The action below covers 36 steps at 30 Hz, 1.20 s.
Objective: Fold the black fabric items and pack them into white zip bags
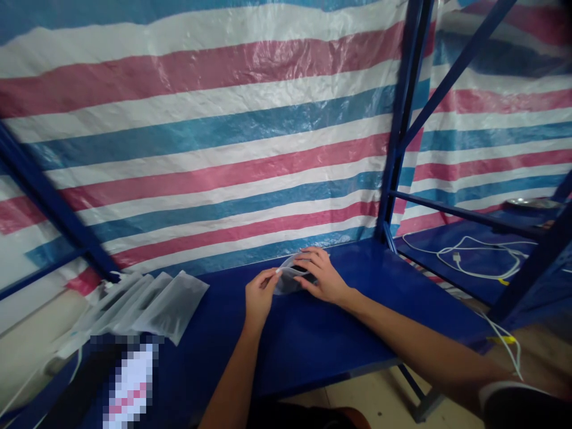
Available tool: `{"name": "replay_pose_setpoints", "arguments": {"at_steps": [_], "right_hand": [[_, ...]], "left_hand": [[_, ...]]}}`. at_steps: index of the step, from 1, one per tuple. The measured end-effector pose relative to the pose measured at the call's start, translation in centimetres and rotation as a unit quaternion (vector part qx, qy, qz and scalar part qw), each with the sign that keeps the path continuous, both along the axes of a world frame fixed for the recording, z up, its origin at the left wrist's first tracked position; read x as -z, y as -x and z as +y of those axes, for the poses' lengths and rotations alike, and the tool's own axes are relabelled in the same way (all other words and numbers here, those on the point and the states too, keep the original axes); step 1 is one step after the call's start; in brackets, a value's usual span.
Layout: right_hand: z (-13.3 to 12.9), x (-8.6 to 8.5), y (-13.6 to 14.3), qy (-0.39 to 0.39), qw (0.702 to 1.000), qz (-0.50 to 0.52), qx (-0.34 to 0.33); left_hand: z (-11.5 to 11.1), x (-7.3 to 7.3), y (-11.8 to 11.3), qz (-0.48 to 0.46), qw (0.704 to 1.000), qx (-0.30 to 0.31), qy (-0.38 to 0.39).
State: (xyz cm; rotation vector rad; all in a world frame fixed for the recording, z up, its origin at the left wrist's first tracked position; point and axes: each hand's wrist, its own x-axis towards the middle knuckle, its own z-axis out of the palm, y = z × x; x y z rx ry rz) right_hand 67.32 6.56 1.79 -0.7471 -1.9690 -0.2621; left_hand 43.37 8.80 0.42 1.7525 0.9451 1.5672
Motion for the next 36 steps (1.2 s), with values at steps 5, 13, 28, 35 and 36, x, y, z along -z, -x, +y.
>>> {"name": "replay_pose_setpoints", "arguments": {"at_steps": [5,13,28,35,36], "right_hand": [[-0.9,-0.6,1.7,-0.016,0.999,-0.037,-0.015],[-1.1,-1.1,1.4,0.045,0.998,-0.017,-0.042],[3.1,1.7,-3.9,0.133,0.986,0.09,0.054],[2.8,3.5,-3.0,0.209,0.972,0.105,0.034],[2.7,3.7,-2.9,0.217,0.97,0.104,0.03]], "left_hand": [[-1.0,-0.7,-0.5,0.069,0.993,0.016,-0.097],[-1.7,-1.0,-0.7,0.111,0.989,0.009,-0.092],[1.0,-0.1,3.6,-0.077,0.984,-0.145,0.063],[-1.6,0.4,9.6,-0.241,0.925,-0.289,0.048],[-2.4,0.4,10.7,-0.257,0.915,-0.307,0.043]]}}
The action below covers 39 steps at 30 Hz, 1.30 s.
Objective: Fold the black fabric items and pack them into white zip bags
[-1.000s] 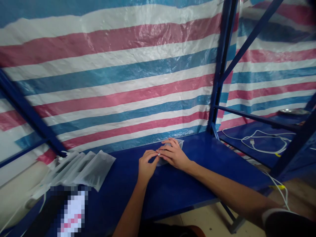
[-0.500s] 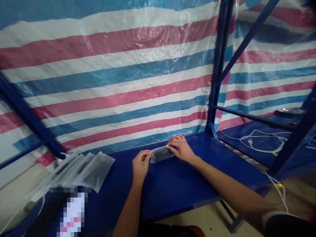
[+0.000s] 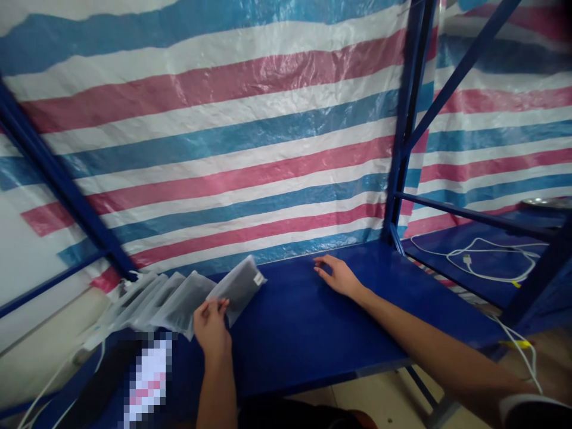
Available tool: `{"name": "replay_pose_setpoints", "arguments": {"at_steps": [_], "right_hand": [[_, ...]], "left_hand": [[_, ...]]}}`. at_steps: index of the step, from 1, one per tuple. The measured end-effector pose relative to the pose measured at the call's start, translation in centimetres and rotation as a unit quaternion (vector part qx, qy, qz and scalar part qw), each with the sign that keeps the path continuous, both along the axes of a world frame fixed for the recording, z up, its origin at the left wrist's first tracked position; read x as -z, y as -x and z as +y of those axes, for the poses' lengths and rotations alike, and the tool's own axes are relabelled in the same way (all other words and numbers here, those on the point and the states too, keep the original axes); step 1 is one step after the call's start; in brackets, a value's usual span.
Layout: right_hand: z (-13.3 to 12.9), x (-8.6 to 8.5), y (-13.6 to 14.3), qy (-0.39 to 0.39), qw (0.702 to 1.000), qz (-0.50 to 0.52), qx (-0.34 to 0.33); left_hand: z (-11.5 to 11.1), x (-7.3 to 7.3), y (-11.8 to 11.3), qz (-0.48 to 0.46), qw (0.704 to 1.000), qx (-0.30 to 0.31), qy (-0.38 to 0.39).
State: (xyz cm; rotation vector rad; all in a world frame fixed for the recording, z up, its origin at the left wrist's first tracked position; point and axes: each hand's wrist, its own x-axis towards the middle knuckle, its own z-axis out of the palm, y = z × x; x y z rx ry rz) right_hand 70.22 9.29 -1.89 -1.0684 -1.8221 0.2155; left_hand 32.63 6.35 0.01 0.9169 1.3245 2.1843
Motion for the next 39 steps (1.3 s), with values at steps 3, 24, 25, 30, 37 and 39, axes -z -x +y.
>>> {"name": "replay_pose_setpoints", "arguments": {"at_steps": [3,24,25,30,37,39], "right_hand": [[-0.1,0.4,0.3,0.013,1.0,-0.001,-0.015],[-0.4,1.3,1.2,0.054,0.998,-0.009,-0.036],[-0.4,1.3,1.2,0.056,0.998,-0.008,-0.036],[-0.3,1.7,1.6,0.06,0.997,-0.005,-0.049],[0.1,2.0,2.0,0.078,0.994,0.035,-0.064],[0.3,2.2,1.9,0.053,0.996,0.048,-0.055]], "left_hand": [[-2.7,-0.4,2.8,-0.021,0.999,-0.044,-0.004],[0.6,-11.7,19.7,0.384,0.798,-0.145,0.441],[0.6,-12.0,19.7,0.397,0.793,-0.156,0.435],[0.3,-13.8,16.2,0.482,0.788,-0.215,0.317],[2.0,-12.7,3.0,0.575,0.818,-0.02,-0.005],[2.5,-10.1,-1.2,0.559,0.823,0.103,-0.005]]}}
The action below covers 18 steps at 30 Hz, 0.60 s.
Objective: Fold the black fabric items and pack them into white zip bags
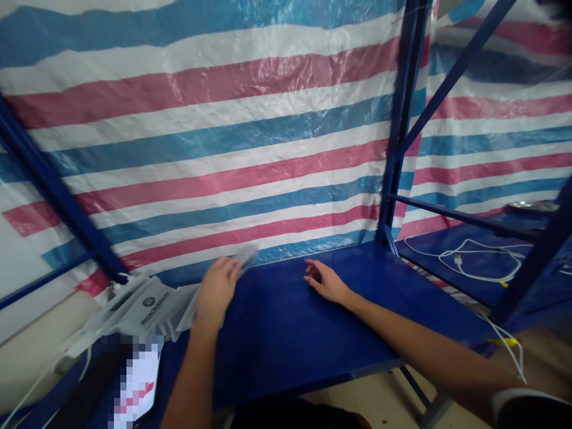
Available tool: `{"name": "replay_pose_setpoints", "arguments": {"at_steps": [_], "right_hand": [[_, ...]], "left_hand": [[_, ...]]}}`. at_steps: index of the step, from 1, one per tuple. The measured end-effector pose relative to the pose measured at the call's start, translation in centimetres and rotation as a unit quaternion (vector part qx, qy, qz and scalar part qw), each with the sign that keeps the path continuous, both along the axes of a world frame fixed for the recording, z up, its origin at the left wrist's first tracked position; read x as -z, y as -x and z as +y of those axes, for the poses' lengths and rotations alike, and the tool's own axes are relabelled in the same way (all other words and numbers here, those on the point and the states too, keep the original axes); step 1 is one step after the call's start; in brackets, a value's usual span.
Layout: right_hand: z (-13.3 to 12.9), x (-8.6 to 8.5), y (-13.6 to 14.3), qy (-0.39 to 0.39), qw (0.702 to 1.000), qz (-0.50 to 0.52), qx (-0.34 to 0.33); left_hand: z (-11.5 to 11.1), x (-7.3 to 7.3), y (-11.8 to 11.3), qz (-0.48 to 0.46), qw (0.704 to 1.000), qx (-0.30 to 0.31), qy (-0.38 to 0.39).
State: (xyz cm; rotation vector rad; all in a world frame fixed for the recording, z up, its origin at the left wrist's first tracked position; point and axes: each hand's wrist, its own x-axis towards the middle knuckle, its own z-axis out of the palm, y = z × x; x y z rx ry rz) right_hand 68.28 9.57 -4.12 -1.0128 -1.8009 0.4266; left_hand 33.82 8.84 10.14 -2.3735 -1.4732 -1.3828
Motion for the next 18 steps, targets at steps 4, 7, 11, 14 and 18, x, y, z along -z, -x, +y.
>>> {"name": "replay_pose_setpoints", "arguments": {"at_steps": [4,7,11,14,18], "right_hand": [[0.6,0.2,-0.4,-0.072,0.996,-0.035,0.033],[1.2,0.2,-0.5,-0.096,0.992,-0.075,0.039],[1.6,-0.1,0.0,-0.123,0.986,-0.102,0.042],[0.9,-0.7,1.1,-0.148,0.983,-0.109,0.022],[-0.7,-1.6,2.9,-0.17,0.978,-0.103,-0.057]], "left_hand": [[0.4,6.0,-5.8,-0.025,0.983,0.149,0.099],[0.2,8.9,-6.9,-0.058,0.975,0.186,0.105],[0.0,10.3,-5.7,-0.085,0.977,0.169,0.102],[0.1,10.9,-5.3,-0.087,0.979,0.155,0.104],[0.2,11.8,-6.4,-0.123,0.975,0.15,0.112]]}}
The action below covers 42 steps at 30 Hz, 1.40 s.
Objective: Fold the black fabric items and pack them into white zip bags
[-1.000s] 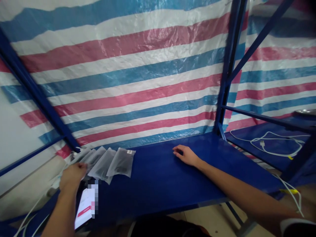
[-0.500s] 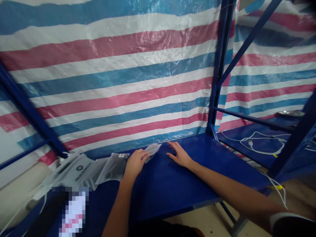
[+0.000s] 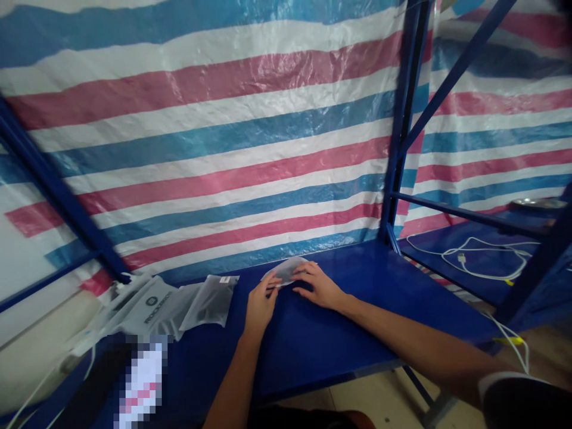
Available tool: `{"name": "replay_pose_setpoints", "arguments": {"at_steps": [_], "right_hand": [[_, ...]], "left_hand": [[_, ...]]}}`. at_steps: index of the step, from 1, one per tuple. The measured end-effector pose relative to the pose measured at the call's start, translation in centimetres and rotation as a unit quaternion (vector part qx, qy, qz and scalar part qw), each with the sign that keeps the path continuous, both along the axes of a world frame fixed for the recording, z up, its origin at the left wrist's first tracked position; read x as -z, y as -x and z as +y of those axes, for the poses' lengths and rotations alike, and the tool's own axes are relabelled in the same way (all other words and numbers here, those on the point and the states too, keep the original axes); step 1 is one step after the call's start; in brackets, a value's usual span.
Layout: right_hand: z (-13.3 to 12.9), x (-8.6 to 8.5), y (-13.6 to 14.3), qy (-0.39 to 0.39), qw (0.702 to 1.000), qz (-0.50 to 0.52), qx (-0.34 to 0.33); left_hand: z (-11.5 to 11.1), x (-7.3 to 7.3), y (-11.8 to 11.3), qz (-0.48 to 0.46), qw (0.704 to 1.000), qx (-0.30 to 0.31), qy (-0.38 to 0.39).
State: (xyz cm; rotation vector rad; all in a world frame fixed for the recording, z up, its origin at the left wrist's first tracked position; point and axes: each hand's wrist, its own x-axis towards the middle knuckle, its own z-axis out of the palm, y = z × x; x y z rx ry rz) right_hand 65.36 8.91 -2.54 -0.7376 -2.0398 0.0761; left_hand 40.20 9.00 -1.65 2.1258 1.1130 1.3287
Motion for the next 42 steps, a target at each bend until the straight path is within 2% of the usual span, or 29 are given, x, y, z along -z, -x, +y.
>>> {"name": "replay_pose_setpoints", "arguments": {"at_steps": [2,6,12,16,18,20,23,26,29,32,35,38,40,42], "right_hand": [[-0.5,-0.3,0.6,-0.005,0.999,0.006,-0.039],[-0.8,-0.6,0.9,0.012,0.997,0.013,-0.073],[-1.0,-0.8,0.6,0.065,0.994,0.007,-0.085],[-0.8,-1.3,0.4,0.047,0.994,-0.042,-0.086],[-0.2,-1.5,-0.4,0.032,0.996,-0.06,-0.065],[0.7,-1.6,-1.8,0.022,0.997,-0.069,-0.025],[2.2,-1.4,-4.3,0.015,0.997,-0.068,0.037],[2.6,-1.2,-5.8,0.024,0.997,-0.043,0.051],[1.9,-1.1,-5.3,0.045,0.999,-0.001,0.008],[1.0,-1.1,-3.8,0.049,0.998,-0.016,-0.04],[0.8,-0.9,-2.6,0.03,0.997,-0.066,-0.038],[1.1,-0.7,-2.0,0.029,0.997,-0.063,-0.02],[1.4,-0.7,-1.9,0.056,0.998,-0.014,-0.019],[1.6,-0.8,-1.7,0.105,0.992,0.071,-0.015]], "left_hand": [[-0.2,0.2,-0.7,-0.016,1.0,-0.015,-0.002],[-0.7,0.1,-1.4,0.022,0.999,-0.02,-0.026],[-0.9,0.1,-1.7,0.063,0.997,0.023,-0.039],[-0.9,-0.1,-1.9,0.063,0.996,0.032,-0.054],[-0.8,-0.5,-1.5,0.055,0.996,0.025,-0.061],[-0.6,-1.0,-0.7,0.041,0.997,-0.001,-0.071],[-0.4,-1.7,1.1,0.009,0.992,-0.087,-0.096],[-0.3,-2.1,2.3,-0.018,0.984,-0.14,-0.112],[-0.4,-2.0,2.4,-0.018,0.987,-0.118,-0.111],[-0.4,-1.7,1.6,-0.003,0.992,-0.076,-0.104],[-0.4,-1.6,0.8,0.017,0.995,-0.022,-0.1],[-0.5,-1.7,0.4,0.032,0.996,0.034,-0.079],[-0.6,-1.8,0.3,0.037,0.997,0.037,-0.061],[-0.7,-1.7,0.2,0.028,0.998,-0.009,-0.056]]}}
